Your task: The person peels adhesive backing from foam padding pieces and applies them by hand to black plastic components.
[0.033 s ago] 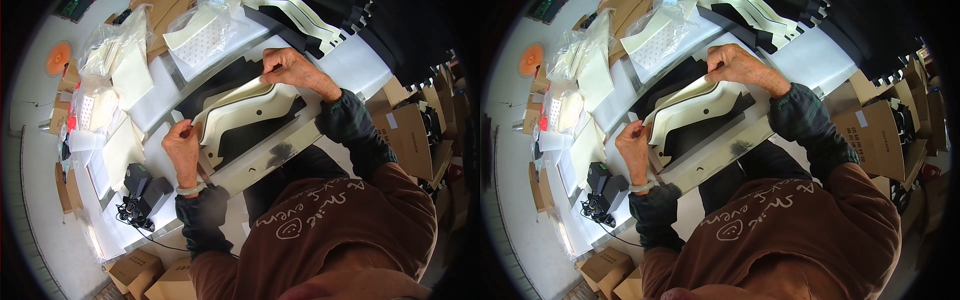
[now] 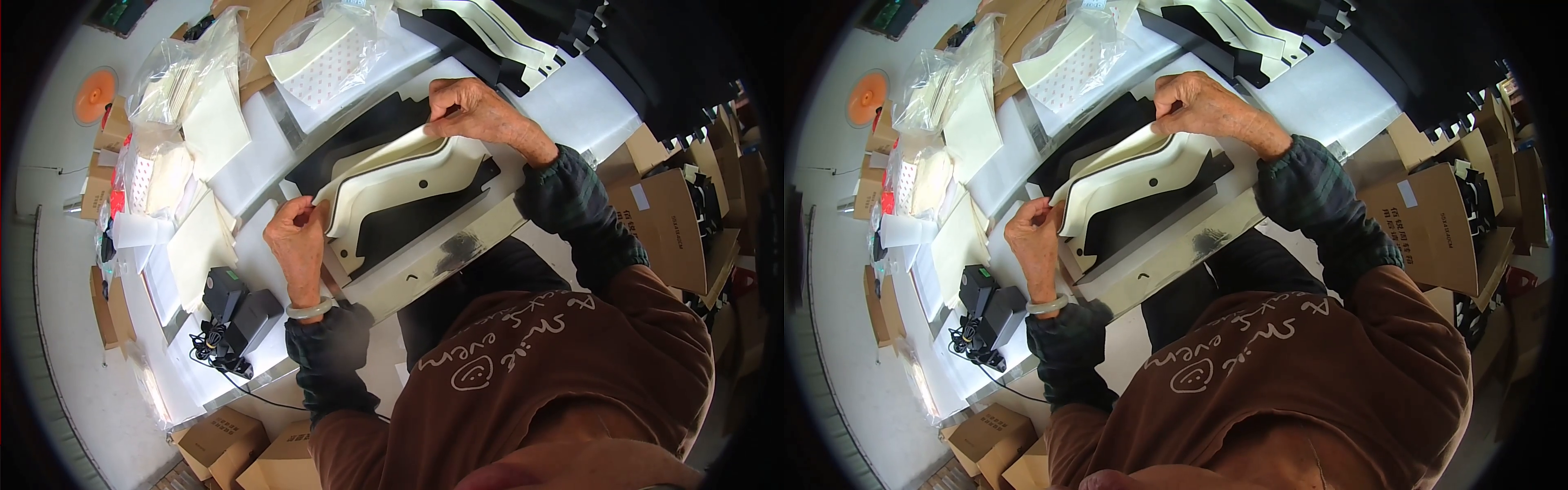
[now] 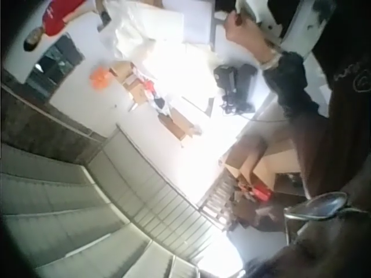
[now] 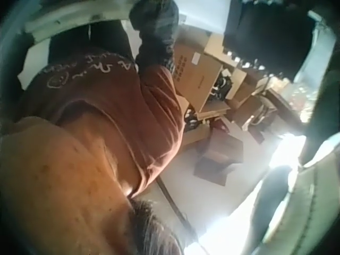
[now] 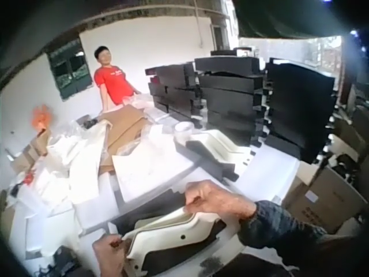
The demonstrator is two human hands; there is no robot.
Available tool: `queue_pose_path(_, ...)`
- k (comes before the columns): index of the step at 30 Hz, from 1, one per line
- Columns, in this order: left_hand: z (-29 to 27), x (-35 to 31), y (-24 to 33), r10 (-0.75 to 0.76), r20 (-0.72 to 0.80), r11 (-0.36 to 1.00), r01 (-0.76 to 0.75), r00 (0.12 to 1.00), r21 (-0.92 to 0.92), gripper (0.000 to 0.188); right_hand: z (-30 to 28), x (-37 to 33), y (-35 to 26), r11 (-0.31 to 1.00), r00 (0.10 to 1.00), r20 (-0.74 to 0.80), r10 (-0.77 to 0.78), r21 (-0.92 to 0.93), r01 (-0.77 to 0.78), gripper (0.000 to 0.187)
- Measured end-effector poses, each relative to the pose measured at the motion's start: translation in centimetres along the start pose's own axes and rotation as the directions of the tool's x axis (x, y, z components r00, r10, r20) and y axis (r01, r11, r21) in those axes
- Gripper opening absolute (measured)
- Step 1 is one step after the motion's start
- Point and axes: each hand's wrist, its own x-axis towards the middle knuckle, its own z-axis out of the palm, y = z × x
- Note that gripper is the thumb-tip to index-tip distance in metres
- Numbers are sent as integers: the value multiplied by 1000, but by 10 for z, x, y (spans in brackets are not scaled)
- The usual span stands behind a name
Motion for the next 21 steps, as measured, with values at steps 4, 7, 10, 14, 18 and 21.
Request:
queue_pose_path(4, -11, 11, 2, 197, 85, 967, -208, 977, 145, 19, -2, 1, 0, 1000, 1000, 19, -23, 10, 23, 14)
queue_pose_path(7, -16, 19, -3, 281, 211, 924, -324, 936, 203, 20, -2, 1, 1, 1000, 999, 27, -31, -3, 31, 14)
queue_pose_path(10, -13, 27, 0, 399, 188, 900, -422, 897, 104, 26, -1, 4, 9, 997, 997, 18, -76, -33, 77, 16)
queue_pose_path(14, -4, 35, 21, 157, 272, 987, -145, 949, -65, 35, -2, 4, 10, 997, 997, 36, -66, -31, 67, 19)
queue_pose_path(18, 11, 43, 6, 201, 234, 974, -219, 951, 53, 36, 0, 4, 11, 994, 994, -5, -111, -21, 111, 23)
queue_pose_path(21, 12, 37, 4, 302, 201, 923, -339, 932, 184, 32, -1, 1, 8, 996, 996, -1, -90, -24, 90, 25)
